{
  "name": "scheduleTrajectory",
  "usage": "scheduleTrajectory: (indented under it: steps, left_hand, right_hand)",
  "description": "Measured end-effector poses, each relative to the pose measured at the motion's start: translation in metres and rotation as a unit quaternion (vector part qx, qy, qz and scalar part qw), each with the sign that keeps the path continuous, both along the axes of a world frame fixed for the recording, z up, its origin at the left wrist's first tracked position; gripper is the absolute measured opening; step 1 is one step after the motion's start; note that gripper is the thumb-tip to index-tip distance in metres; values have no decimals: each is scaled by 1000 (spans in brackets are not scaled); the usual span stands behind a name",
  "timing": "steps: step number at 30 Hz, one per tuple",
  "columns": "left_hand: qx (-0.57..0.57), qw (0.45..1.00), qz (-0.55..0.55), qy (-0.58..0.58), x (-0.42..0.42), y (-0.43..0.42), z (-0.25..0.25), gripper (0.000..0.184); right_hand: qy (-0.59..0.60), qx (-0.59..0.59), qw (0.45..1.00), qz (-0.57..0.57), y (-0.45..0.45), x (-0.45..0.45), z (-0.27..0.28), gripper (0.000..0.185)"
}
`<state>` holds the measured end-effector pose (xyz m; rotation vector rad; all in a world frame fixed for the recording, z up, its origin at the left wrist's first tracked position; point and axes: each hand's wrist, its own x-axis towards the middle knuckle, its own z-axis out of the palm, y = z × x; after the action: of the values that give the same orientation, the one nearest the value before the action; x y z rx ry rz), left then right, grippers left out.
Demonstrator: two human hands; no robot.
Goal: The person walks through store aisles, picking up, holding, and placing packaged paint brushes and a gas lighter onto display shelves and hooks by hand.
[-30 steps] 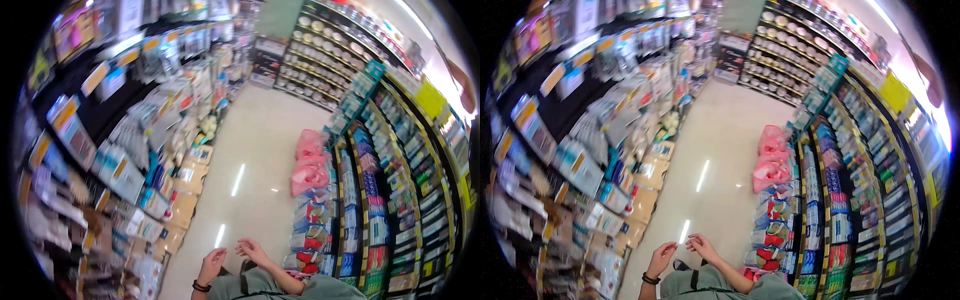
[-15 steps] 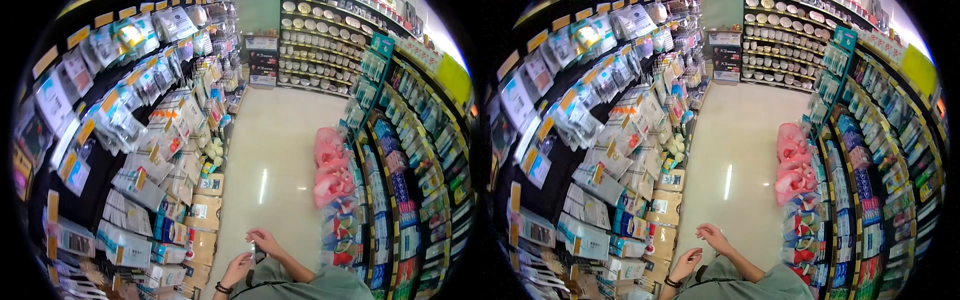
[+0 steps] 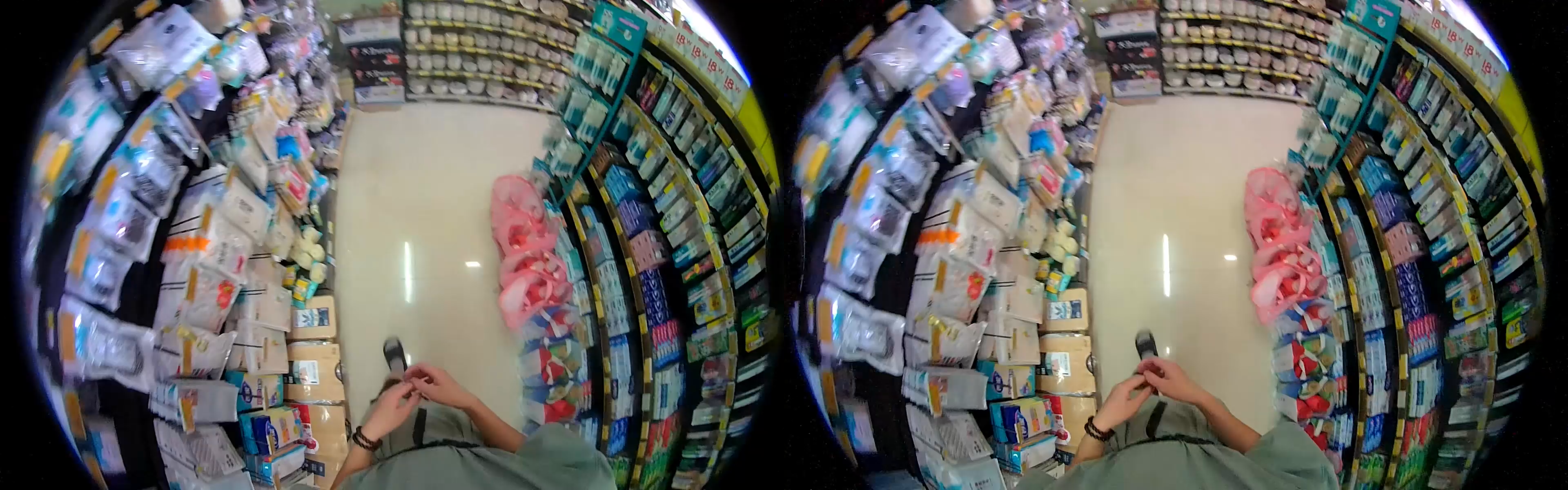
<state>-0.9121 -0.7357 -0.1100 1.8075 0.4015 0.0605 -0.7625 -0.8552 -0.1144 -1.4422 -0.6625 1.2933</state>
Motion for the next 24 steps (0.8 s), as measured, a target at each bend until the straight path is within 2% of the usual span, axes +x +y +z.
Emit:
scheduleTrajectory:
  steps: [2, 4, 8, 9, 11, 12, 15, 18, 24]
  left_hand:
    - [-3, 1000, -30, 9, 36, 25, -16, 31]
    - [-50, 996, -46, 54, 86, 58, 0, 34]
    - [33, 994, -100, 14, 174, 140, -37, 43]
    - [101, 987, -120, 37, 199, 165, -30, 43]
    - [184, 974, -128, -10, 245, 211, -28, 41]
    - [192, 974, -121, -13, 269, 234, -23, 41]
    - [237, 964, -116, -11, 333, 298, -2, 42]
    - [319, 941, -111, -18, 393, 349, 12, 41]
    - [287, 949, -121, -58, 493, 409, 15, 39]
  right_hand:
    - [-23, 1, 999, -41, 11, 28, -24, 26]
    - [-46, -7, 998, -51, 31, 68, -35, 27]
    - [-102, -30, 992, -72, 97, 153, -42, 27]
    - [-111, -46, 990, -70, 120, 172, -35, 29]
    - [-131, -66, 987, -63, 166, 214, -19, 33]
    - [-137, -66, 988, -40, 186, 234, -13, 47]
    - [-177, -65, 976, -106, 236, 277, -7, 60]
    - [-180, -74, 975, -111, 271, 324, -8, 69]
    - [-121, -20, 984, -132, 338, 432, -9, 61]
